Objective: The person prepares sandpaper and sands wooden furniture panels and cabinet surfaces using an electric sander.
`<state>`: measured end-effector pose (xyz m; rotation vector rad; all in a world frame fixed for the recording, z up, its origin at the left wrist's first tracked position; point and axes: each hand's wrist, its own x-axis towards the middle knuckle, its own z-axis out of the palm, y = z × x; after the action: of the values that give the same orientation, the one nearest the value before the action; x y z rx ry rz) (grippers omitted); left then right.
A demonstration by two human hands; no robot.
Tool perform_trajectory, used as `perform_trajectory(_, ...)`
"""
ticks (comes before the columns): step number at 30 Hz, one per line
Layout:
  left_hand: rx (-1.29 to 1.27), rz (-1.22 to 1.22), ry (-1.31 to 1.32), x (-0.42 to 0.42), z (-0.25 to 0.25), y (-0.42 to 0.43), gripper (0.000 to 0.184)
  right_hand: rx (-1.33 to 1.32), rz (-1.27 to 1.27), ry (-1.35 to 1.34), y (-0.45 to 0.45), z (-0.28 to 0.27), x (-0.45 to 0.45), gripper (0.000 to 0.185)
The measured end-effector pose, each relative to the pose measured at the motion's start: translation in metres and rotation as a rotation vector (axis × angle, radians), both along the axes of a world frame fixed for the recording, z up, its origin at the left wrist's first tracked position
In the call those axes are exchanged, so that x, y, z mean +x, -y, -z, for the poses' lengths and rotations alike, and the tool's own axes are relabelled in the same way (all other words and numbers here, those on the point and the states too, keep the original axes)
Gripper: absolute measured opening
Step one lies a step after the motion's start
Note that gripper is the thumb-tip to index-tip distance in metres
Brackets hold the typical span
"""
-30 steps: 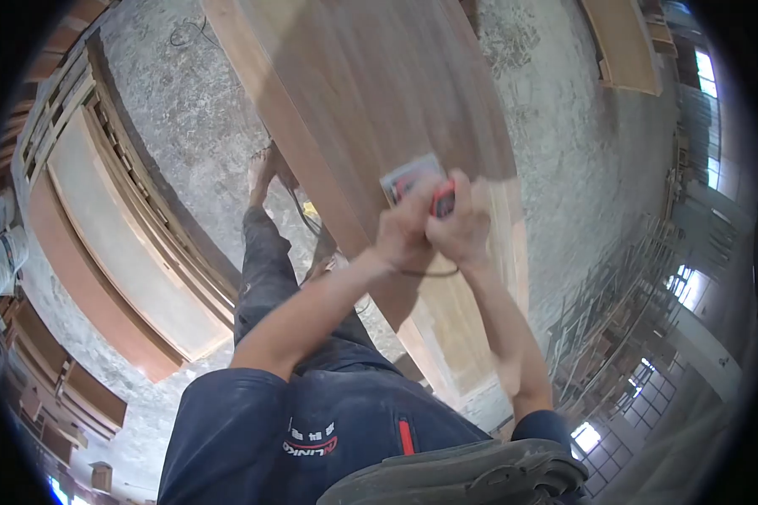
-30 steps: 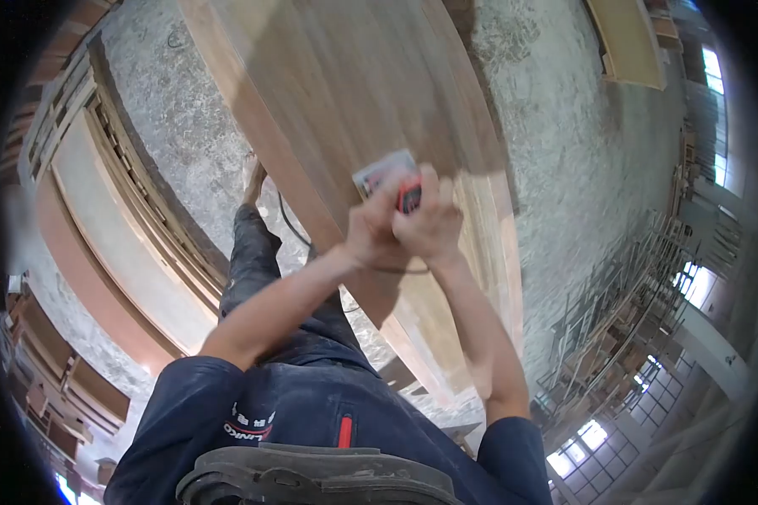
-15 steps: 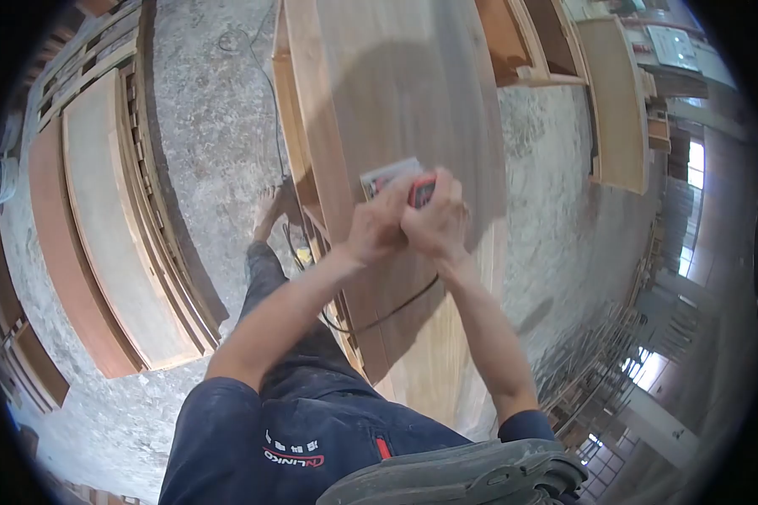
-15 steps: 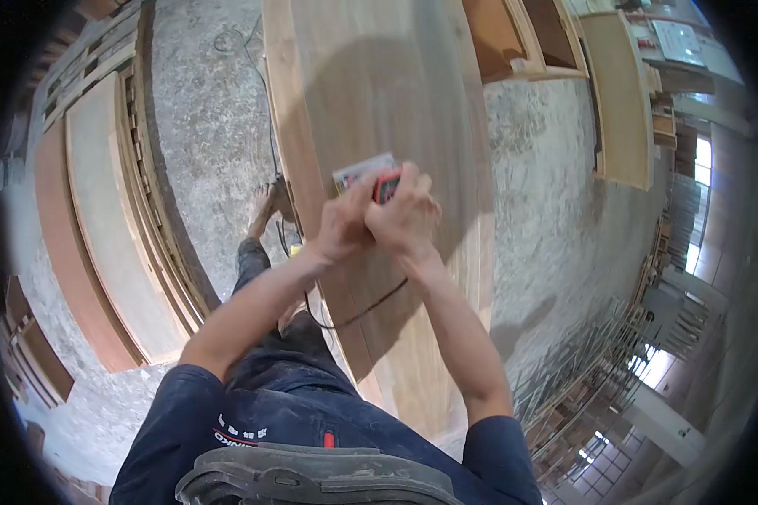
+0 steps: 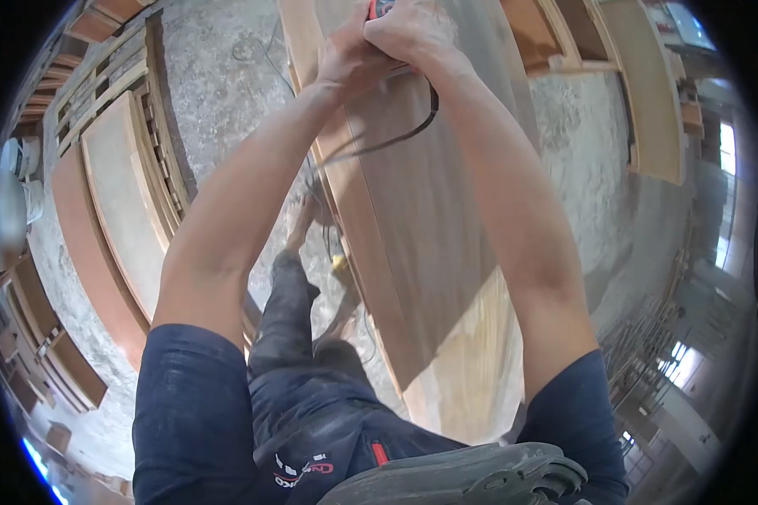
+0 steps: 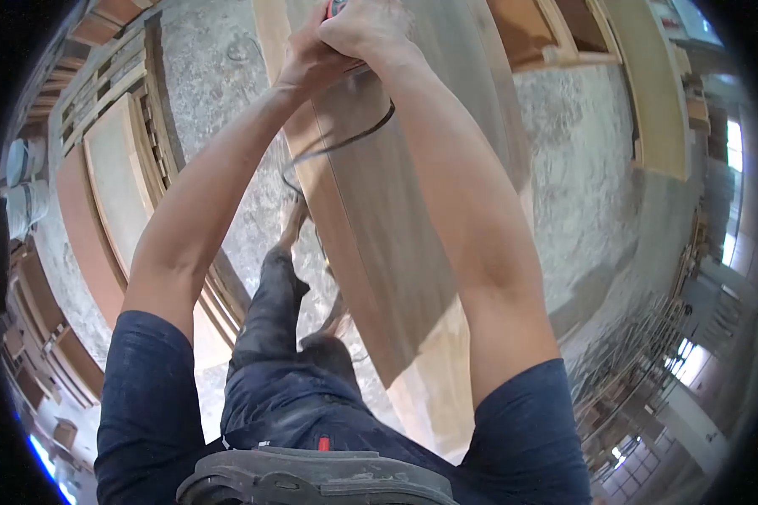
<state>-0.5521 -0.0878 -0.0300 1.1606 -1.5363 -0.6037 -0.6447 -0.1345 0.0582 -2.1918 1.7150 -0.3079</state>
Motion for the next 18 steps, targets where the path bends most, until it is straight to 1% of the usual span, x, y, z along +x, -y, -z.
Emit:
perform_trajectory(1, 0.102, -0.014, -0.118, -0.015, -0.007, -0.028, 0.055, -0.023, 0.054, -0.005, -0.022, 0.004, -0.015, 0.042)
perform_trajectory(2, 0.217, -0.033, -0.235, -0.031, -0.014, -0.062, 0.063, 0.011, 0.080, -0.011, -0.049, 0.009, -0.033, 0.042)
perform_trajectory(3, 0.256, -0.009, -0.235, -0.047, -0.009, -0.092, 0.063, 0.002, 0.052, 0.004, -0.079, 0.015, -0.051, 0.043)
perform_trajectory(5, 0.074, -0.077, -0.114, -0.077, 0.002, -0.147, 0.070, -0.004, 0.040, 0.017, -0.140, 0.010, -0.086, 0.045)
perform_trajectory(6, 0.087, -0.061, -0.109, -0.094, 0.005, -0.181, 0.070, 0.045, 0.069, -0.038, -0.182, -0.006, -0.101, 0.047)
perform_trajectory(7, 0.154, -0.099, -0.071, -0.115, 0.005, -0.220, 0.078, 0.086, 0.097, -0.093, -0.219, -0.019, -0.115, 0.048)
perform_trajectory(8, 0.218, -0.138, -0.035, -0.135, 0.005, -0.259, 0.086, 0.088, 0.111, -0.091, -0.253, -0.019, -0.133, 0.048)
perform_trajectory(9, 0.264, -0.100, -0.025, -0.153, 0.005, -0.296, 0.093, 0.062, 0.102, -0.094, -0.291, -0.011, -0.154, 0.050)
perform_trajectory(10, 0.267, -0.086, -0.033, -0.171, 0.006, -0.332, 0.093, 0.035, 0.090, -0.104, -0.328, -0.003, -0.176, 0.053)
perform_trajectory(12, 0.223, -0.065, -0.035, -0.207, 0.007, -0.405, 0.089, 0.023, 0.097, -0.131, -0.401, 0.008, -0.218, 0.051)
perform_trajectory(14, 0.206, 0.051, -0.115, -0.237, 0.000, -0.479, 0.087, 0.013, 0.082, -0.117, -0.476, 0.006, -0.258, 0.050)
perform_trajectory(16, 0.239, 0.131, -0.032, -0.260, -0.007, -0.543, 0.088, 0.095, 0.130, -0.120, -0.546, -0.003, -0.286, 0.050)
perform_trajectory(18, 0.352, 0.290, -0.099, -0.276, -0.020, -0.600, 0.088, 0.059, 0.165, -0.100, -0.613, -0.004, -0.313, 0.053)
